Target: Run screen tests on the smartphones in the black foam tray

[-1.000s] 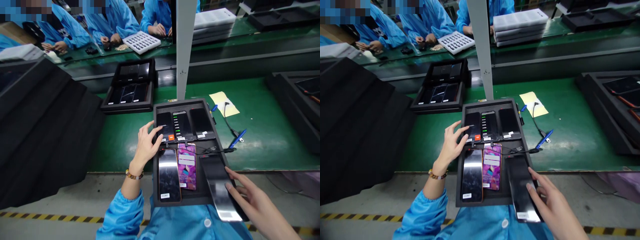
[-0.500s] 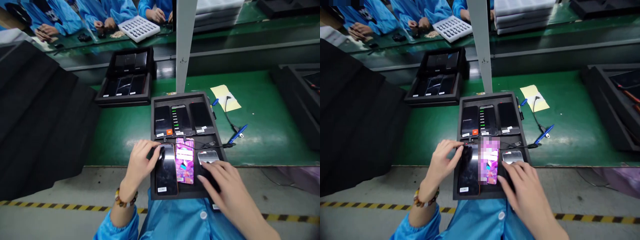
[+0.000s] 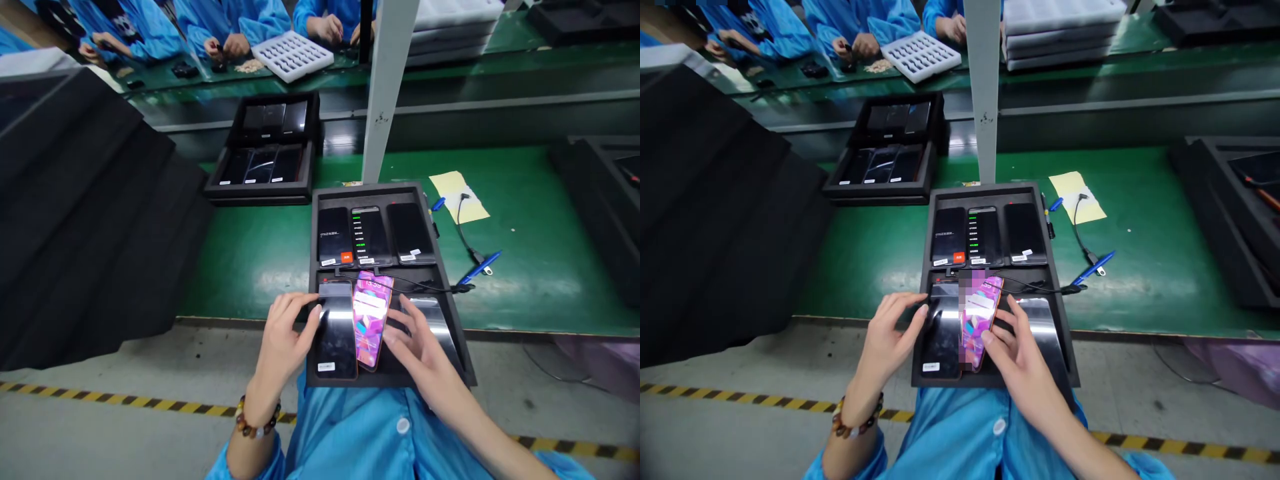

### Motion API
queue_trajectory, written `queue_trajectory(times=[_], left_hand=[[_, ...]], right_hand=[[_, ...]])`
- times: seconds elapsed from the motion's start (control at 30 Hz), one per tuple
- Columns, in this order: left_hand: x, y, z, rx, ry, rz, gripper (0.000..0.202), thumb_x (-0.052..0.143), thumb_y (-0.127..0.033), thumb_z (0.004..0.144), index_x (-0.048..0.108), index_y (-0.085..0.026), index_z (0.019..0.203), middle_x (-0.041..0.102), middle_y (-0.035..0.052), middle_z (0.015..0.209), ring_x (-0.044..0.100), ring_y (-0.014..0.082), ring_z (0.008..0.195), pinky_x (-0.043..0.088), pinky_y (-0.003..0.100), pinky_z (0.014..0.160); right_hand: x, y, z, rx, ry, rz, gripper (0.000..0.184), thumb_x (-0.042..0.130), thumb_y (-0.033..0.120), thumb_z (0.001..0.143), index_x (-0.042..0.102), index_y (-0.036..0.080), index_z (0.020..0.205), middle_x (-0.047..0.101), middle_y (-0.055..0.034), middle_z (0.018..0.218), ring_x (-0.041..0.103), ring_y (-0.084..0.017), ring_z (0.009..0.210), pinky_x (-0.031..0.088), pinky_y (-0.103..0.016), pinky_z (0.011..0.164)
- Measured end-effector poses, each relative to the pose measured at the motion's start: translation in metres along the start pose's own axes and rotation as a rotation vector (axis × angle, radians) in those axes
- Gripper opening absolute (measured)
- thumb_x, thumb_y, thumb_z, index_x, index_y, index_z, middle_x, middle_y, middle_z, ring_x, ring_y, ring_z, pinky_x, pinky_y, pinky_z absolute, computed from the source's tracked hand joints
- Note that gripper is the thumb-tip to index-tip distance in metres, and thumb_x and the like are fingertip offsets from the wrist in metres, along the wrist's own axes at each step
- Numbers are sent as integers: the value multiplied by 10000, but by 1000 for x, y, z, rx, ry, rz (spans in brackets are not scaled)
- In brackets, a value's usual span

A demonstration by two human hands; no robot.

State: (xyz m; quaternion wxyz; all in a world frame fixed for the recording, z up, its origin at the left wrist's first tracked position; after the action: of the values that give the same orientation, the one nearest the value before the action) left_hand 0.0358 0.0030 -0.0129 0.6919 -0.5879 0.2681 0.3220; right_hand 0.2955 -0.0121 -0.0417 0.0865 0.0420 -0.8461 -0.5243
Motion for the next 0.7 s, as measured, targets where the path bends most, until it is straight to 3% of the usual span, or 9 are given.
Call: queue_trajectory(times=[0.1, 0.17, 0.27, 0.37, 0.47, 0.53, 0.7], left_hand=[[3, -1, 1, 3, 19, -25, 204, 609, -303, 1078, 702, -265, 1255, 731, 55, 1176, 663, 242, 1124, 528, 426, 994], [3, -2, 2, 9, 19, -38, 202, 611, -301, 1079, 702, -263, 1255, 730, 55, 1178, 660, 237, 1121, 529, 425, 995], [2, 0, 2, 13, 10, -37, 198, 616, -302, 1077, 706, -262, 1249, 733, 59, 1181, 661, 242, 1128, 533, 437, 1002], [2, 2, 2, 22, 47, -27, 204, 602, -304, 1082, 709, -264, 1251, 733, 69, 1191, 665, 249, 1140, 536, 448, 1010], [2, -1, 1, 108, 112, -17, 218, 611, -279, 1075, 721, -279, 1263, 717, 74, 1256, 652, 252, 1197, 520, 457, 1052], [3, -8, 1, 186, 151, -5, 231, 621, -252, 1066, 728, -296, 1265, 699, 69, 1320, 631, 256, 1254, 498, 469, 1097], [23, -36, 5, 220, 189, 114, 346, 656, -286, 1037, 656, -265, 1383, 663, 104, 1437, 594, 299, 1336, 507, 497, 1123]], right_hand=[[8, -4, 18, -10, 25, 16, 872, 650, 546, 1015, 222, 240, 1710, 690, -175, 1419, 738, -261, 1223, 592, -520, 1114], [7, -2, 27, -26, 53, -53, 916, 643, 540, 1006, 191, 213, 1733, 727, -157, 1308, 758, -250, 1085, 663, -479, 962], [-10, 6, 27, -26, 78, -218, 873, 613, 538, 1007, 263, 203, 1733, 731, -123, 1196, 749, -235, 946, 684, -412, 780], [-32, 16, 16, -15, 77, -317, 810, 574, 541, 1036, 314, 207, 1726, 742, -91, 1111, 756, -234, 963, 681, -409, 829], [-37, 22, 4, 6, 151, -356, 758, 544, 539, 1065, 342, 220, 1723, 763, -87, 1112, 772, -239, 1009, 677, -417, 895], [-32, 24, -3, 4, 190, -440, 720, 520, 531, 1078, 367, 239, 1718, 765, -96, 1154, 783, -234, 959, 685, -407, 861], [-41, 40, -22, -145, -17, -790, 568, 551, 556, 1061, 608, 291, 1560, 711, -110, 1291, 733, -176, 706, 661, -330, 651]])
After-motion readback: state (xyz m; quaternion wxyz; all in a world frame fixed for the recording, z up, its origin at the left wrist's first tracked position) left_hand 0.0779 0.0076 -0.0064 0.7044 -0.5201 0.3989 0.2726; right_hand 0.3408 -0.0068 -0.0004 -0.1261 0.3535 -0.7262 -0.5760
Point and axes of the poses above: each hand's wrist, its own z-axis towards the middle knuckle, its own x-axis out of the palm, y = z × x, the point moved 6 cm from there along z, towards the middle knuckle
